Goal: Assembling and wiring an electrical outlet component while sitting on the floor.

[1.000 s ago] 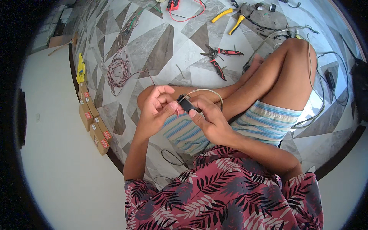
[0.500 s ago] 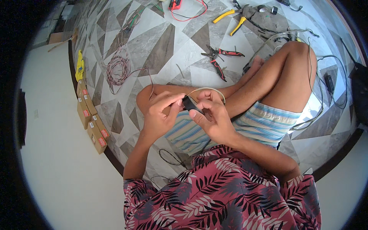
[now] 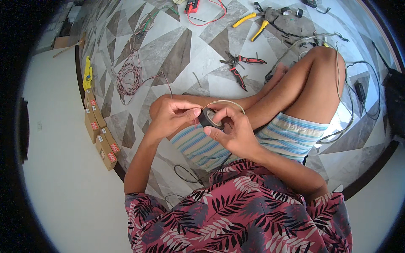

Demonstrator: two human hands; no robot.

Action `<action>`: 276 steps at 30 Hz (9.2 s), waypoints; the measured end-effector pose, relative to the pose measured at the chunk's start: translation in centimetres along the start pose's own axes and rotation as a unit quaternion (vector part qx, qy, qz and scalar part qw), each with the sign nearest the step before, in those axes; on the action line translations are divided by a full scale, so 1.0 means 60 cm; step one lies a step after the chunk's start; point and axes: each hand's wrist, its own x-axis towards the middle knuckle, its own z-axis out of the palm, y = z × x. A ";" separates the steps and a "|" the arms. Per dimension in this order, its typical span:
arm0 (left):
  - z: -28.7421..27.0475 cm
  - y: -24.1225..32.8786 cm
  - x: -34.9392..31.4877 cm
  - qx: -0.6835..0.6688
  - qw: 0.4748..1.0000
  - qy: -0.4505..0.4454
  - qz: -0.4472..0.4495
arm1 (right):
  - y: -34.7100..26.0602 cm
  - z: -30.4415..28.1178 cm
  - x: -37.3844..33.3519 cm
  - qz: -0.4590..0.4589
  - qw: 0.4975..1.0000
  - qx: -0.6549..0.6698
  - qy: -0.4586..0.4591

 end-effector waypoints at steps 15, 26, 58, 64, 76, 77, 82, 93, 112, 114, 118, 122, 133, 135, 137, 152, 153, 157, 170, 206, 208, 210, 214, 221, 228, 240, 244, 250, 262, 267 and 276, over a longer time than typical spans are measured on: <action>0.039 -0.055 0.002 0.320 0.935 0.079 0.134 | 0.013 -0.007 0.027 0.090 0.984 -0.127 -0.091; 0.041 -0.079 0.008 0.048 0.999 0.011 0.019 | 0.052 -0.034 0.017 0.288 0.947 0.140 -0.031; 0.018 -0.045 -0.040 0.239 0.941 0.173 0.166 | 0.070 0.025 0.035 -0.172 0.970 -0.169 0.016; 0.007 -0.070 -0.046 0.360 0.877 0.247 0.202 | 0.023 0.072 0.006 0.040 0.994 0.077 0.062; -0.035 -0.063 -0.047 0.422 0.882 0.190 0.085 | 0.048 0.045 0.074 0.021 0.981 -0.111 -0.156; -0.037 -0.076 -0.042 0.420 0.885 0.178 0.093 | 0.051 0.045 0.075 0.000 0.975 -0.144 -0.167; -0.031 -0.104 -0.032 0.408 0.888 0.175 0.118 | 0.050 0.048 0.068 0.087 0.971 -0.078 -0.208; 0.003 -0.109 -0.015 0.431 0.854 0.244 0.157 | 0.067 0.044 0.074 0.097 0.983 -0.113 -0.109; 0.082 -0.171 -0.051 0.181 0.879 0.345 0.276 | -0.021 -0.068 0.102 0.372 0.891 0.028 -0.260; 0.085 -0.166 -0.056 0.120 0.887 0.337 0.293 | 0.024 -0.101 0.112 0.329 0.925 -0.137 -0.131; 0.072 -0.169 -0.044 0.021 0.905 0.309 0.290 | 0.058 -0.029 0.068 0.152 0.967 -0.189 -0.074; 0.055 -0.160 -0.029 -0.024 0.896 0.304 0.323 | 0.064 0.044 0.055 -0.006 0.979 -0.201 -0.041; 0.017 -0.157 -0.046 0.153 0.932 0.291 0.151 | 0.076 0.024 0.075 0.047 0.970 -0.215 -0.100; 0.018 -0.150 -0.032 0.167 0.937 0.267 0.149 | 0.069 0.042 0.066 0.054 0.982 -0.167 -0.068; 0.020 -0.142 -0.020 0.130 0.945 0.277 0.117 | 0.045 0.043 0.060 0.068 0.974 -0.206 -0.061; 0.045 -0.130 -0.018 0.230 0.926 0.274 0.117 | 0.061 -0.008 0.095 0.166 0.959 -0.144 -0.181; 0.050 -0.125 -0.019 0.226 0.921 0.287 0.135 | 0.065 -0.010 0.096 0.202 0.960 -0.106 -0.163; 0.052 -0.156 -0.011 0.286 0.909 0.267 0.146 | 0.093 0.001 0.067 0.249 0.956 0.140 -0.059; 0.013 -0.164 -0.030 0.026 0.975 0.185 0.117 | 0.056 -0.013 0.047 0.343 0.939 0.022 -0.022; 0.007 -0.073 -0.073 0.226 0.953 0.191 0.061 | 0.038 0.023 0.066 0.074 0.967 -0.111 -0.219; 0.014 -0.082 -0.066 0.258 0.937 0.212 0.104 | 0.034 0.022 0.071 0.066 0.958 -0.141 -0.241; 0.025 -0.085 -0.059 0.362 0.876 0.249 0.201 | 0.055 0.015 0.073 0.054 0.956 -0.168 -0.235; 0.025 -0.107 -0.053 0.425 0.825 0.270 0.256 | 0.065 0.026 0.071 0.236 0.949 0.122 -0.167; 0.016 -0.125 -0.074 0.400 0.859 0.233 0.218 | -0.007 0.040 0.064 0.445 0.811 0.379 -0.013; 0.011 -0.108 -0.085 -0.042 0.974 0.221 0.007 | 0.053 0.046 0.007 0.155 0.955 -0.228 -0.106; 0.016 -0.048 -0.091 0.255 0.938 0.235 0.023 | 0.042 0.037 0.058 0.103 0.937 -0.302 -0.140; 0.009 -0.084 -0.075 0.196 0.949 0.217 0.119 | 0.044 0.026 0.062 0.023 0.945 -0.293 -0.141; 0.020 -0.073 -0.071 0.314 0.917 0.210 0.125 | 0.029 0.020 0.067 -0.055 0.940 -0.256 -0.217; 0.025 -0.095 -0.042 0.290 0.926 0.186 0.158 | 0.090 0.019 0.059 0.244 0.962 0.075 -0.099; 0.025 -0.120 -0.059 0.210 0.946 0.236 0.077 | 0.000 0.028 0.061 0.421 0.841 0.335 -0.060; 0.022 -0.079 -0.072 0.135 0.977 0.139 0.085 | 0.067 0.032 0.020 0.141 0.982 -0.121 -0.005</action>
